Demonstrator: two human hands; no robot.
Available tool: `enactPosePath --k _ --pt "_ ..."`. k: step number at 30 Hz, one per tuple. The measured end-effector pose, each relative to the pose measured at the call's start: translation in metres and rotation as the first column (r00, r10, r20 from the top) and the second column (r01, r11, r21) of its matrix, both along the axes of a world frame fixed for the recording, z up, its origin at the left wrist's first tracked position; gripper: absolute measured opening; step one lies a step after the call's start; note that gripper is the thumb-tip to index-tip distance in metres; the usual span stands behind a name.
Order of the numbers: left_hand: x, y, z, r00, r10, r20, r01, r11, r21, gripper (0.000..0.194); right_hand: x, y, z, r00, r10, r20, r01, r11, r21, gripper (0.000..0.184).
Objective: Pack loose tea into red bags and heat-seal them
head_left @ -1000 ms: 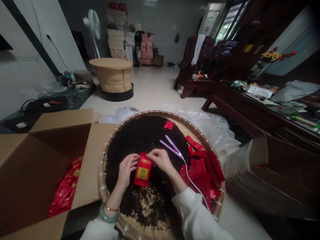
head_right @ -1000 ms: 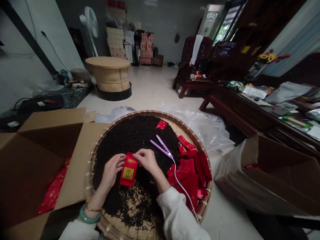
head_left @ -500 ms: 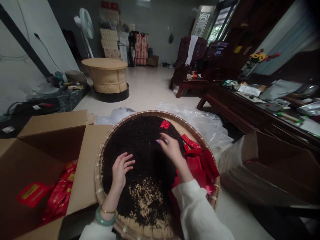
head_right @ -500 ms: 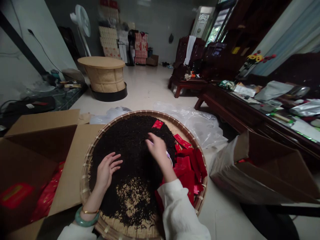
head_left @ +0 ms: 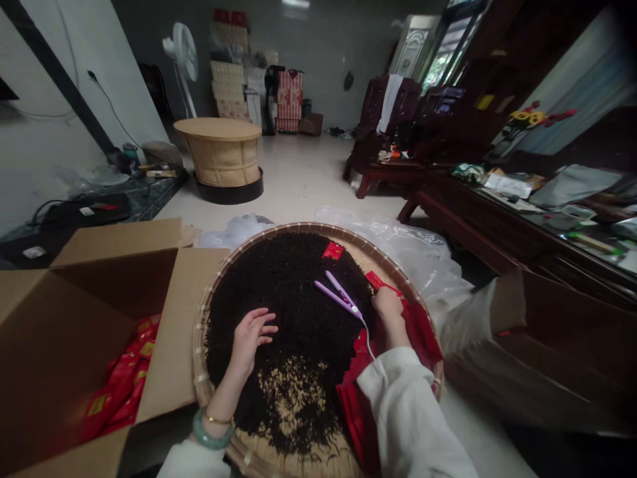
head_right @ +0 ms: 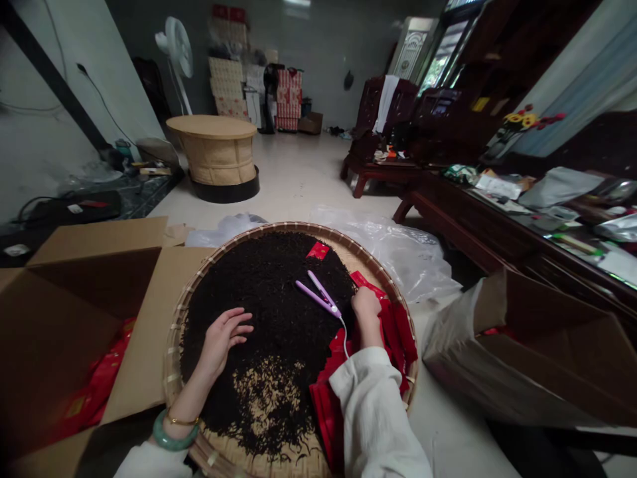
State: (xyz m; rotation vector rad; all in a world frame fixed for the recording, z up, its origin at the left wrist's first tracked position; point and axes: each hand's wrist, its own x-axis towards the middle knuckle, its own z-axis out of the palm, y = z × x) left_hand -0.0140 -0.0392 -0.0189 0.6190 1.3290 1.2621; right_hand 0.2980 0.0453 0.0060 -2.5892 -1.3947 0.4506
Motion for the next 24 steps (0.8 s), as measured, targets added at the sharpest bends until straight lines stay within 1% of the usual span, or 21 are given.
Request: enactPosePath --k 2,4,5,6,7,8,9,10,12,13,14,15,16,17,18,19,20,21,22,23,24 --pt "0.000 0.000 0.000 1.000 -0.014 0.005 0.014 1.000 -0.009 0.025 -0.004 -0.007 0.014 1.000 -0.018 0.010 0.017 0.995 0.095 0.035" --pt "0.001 -0.002 0.001 0.997 -0.064 0.033 0.064 0.998 -0.019 0.025 -0.018 -0.020 0.026 1.000 0.014 -0.010 -0.011 0.963 0.271 0.039" --pt "0.002 -0.003 0.003 0.993 -0.103 0.062 0.105 0.994 -0.023 0.027 -0.031 -0.028 0.030 0.990 0.080 -0.113 -0.013 0.868 0.496 0.036" --pt "0.003 -0.004 0.005 0.984 -0.149 0.102 0.152 0.988 -0.022 0.032 -0.046 -0.038 0.032 0.952 0.204 -0.227 0.002 0.740 0.673 0.034" --pt "0.003 -0.005 0.008 0.969 -0.195 0.149 0.199 0.980 -0.014 0.037 -0.065 -0.048 0.031 0.883 0.322 -0.341 0.063 0.639 0.766 0.031" --pt "0.004 -0.006 0.010 0.952 -0.238 0.195 0.242 0.970 0.002 0.042 -0.085 -0.058 0.027 0.792 0.397 -0.464 0.166 0.591 0.789 0.031" --pt "0.005 -0.008 0.012 0.934 -0.275 0.229 0.276 0.961 0.027 0.047 -0.105 -0.068 0.021 0.676 0.448 -0.585 0.248 0.609 0.754 0.031" --pt "0.005 -0.009 0.013 0.923 -0.298 0.243 0.293 0.954 0.056 0.050 -0.125 -0.078 0.012 0.548 0.475 -0.689 0.312 0.648 0.695 0.030" --pt "0.006 -0.009 0.014 0.940 -0.279 0.198 0.262 0.959 0.109 0.048 -0.157 -0.094 -0.009 0.307 0.486 -0.818 0.370 0.731 0.573 0.028" --pt "0.005 -0.009 0.012 0.962 -0.230 0.151 0.211 0.969 0.129 0.043 -0.167 -0.100 -0.019 0.227 0.472 -0.852 0.372 0.767 0.524 0.029" --pt "0.005 -0.009 0.011 0.981 -0.164 0.101 0.148 0.978 0.147 0.038 -0.173 -0.104 -0.029 0.179 0.454 -0.873 0.343 0.803 0.488 0.029" --pt "0.004 -0.008 0.009 0.994 -0.093 0.055 0.083 0.983 0.165 0.035 -0.176 -0.108 -0.037 0.168 0.446 -0.879 0.273 0.836 0.476 0.029" --pt "0.003 -0.008 0.007 0.999 -0.035 0.014 0.032 0.983 0.179 0.033 -0.175 -0.110 -0.042 0.208 0.465 -0.861 0.204 0.840 0.503 0.029" --pt "0.002 -0.007 0.005 1.000 0.000 -0.024 0.005 0.982 0.189 0.032 -0.171 -0.111 -0.045 0.296 0.507 -0.810 0.142 0.815 0.562 0.032" --pt "0.002 -0.007 0.004 0.998 0.005 -0.063 0.007 0.981 0.195 0.031 -0.166 -0.112 -0.045 0.414 0.568 -0.711 0.066 0.760 0.646 0.039" --pt "0.001 -0.006 0.003 0.995 -0.016 -0.103 0.036 0.979 0.199 0.030 -0.161 -0.111 -0.042 0.535 0.632 -0.561 -0.029 0.677 0.735 0.047" --pt "0.002 -0.006 0.003 0.988 -0.056 -0.144 0.085 0.975 0.203 0.028 -0.155 -0.109 -0.038 0.630 0.681 -0.374 -0.152 0.579 0.801 0.053" --pt "0.002 -0.006 0.003 0.977 -0.108 -0.185 0.146 0.967 0.207 0.026 -0.151 -0.106 -0.032 0.676 0.715 -0.177 -0.293 0.481 0.826 0.057" --pt "0.003 -0.007 0.003 0.961 -0.162 -0.224 0.210 0.955 0.211 0.024 -0.148 -0.103 -0.027 0.674 0.739 -0.004 -0.429 0.396 0.812 0.057" --pt "0.004 -0.007 0.003 0.943 -0.208 -0.260 0.267 0.939 0.215 0.022 -0.145 -0.099 -0.022 0.642 0.756 0.128 -0.541 0.328 0.775 0.056" --pt "0.005 -0.007 0.003 0.925 -0.243 -0.293 0.312 0.925 0.219 0.021 -0.144 -0.095 -0.019 0.603 0.766 0.223 -0.619 0.273 0.736 0.054"
